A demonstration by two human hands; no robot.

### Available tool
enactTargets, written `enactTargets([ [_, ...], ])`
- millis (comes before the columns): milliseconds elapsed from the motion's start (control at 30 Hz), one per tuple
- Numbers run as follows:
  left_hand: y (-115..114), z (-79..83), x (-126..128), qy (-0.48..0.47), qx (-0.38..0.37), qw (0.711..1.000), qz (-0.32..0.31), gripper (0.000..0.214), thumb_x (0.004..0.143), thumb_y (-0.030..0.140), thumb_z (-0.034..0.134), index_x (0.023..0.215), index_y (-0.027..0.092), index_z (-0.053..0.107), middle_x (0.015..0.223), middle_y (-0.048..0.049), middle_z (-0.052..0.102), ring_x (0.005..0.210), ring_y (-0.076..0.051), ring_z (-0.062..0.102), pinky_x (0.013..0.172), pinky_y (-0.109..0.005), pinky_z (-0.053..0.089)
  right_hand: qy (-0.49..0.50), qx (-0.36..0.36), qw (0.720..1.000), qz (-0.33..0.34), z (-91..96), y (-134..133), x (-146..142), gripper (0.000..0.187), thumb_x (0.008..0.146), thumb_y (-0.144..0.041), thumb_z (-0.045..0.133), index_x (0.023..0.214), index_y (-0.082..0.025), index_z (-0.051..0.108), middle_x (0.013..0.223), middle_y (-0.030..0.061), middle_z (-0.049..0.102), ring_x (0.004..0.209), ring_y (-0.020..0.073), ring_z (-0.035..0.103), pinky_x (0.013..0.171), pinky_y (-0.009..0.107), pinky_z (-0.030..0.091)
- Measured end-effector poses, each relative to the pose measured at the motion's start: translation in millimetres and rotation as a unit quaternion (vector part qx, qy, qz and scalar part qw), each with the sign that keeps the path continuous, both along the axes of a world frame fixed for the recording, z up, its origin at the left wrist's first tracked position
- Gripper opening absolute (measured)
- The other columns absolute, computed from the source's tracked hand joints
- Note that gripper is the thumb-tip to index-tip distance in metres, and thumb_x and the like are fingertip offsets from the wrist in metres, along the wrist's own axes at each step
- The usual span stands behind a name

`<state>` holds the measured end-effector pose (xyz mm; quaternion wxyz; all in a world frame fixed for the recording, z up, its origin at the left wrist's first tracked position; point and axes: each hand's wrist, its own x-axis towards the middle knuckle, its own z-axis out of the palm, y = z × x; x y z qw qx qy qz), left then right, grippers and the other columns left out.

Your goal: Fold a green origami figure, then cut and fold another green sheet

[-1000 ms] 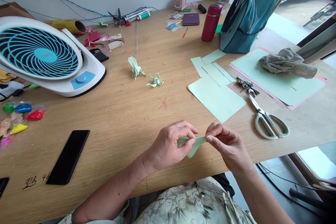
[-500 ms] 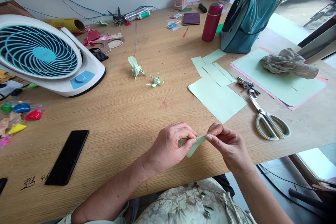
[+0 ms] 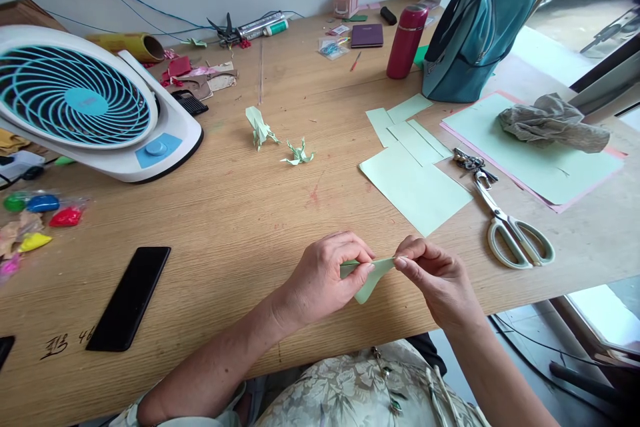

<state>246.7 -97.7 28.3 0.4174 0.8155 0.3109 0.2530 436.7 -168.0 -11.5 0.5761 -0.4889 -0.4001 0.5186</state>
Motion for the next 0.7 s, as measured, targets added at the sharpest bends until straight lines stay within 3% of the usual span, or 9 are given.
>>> enactTargets([
  [700, -1.5, -0.7, 3.2, 0.012, 0.006, 1.0, -0.001, 0.012, 0.084, 0.009, 0.059, 0.077, 0.017, 0.062, 0.086, -0.0032, 0.068, 0.08, -0.015, 0.063, 0.073, -0.027, 0.048, -0.018, -0.008, 1.0, -0.007, 1.6, 0.3, 0.5, 0.014, 0.081, -0.029, 0.077, 0.074, -0.023, 0.066, 0.071, 0.0003, 0.058, 0.067, 0.0138, 0.052, 0.059, 0.027, 0.043],
])
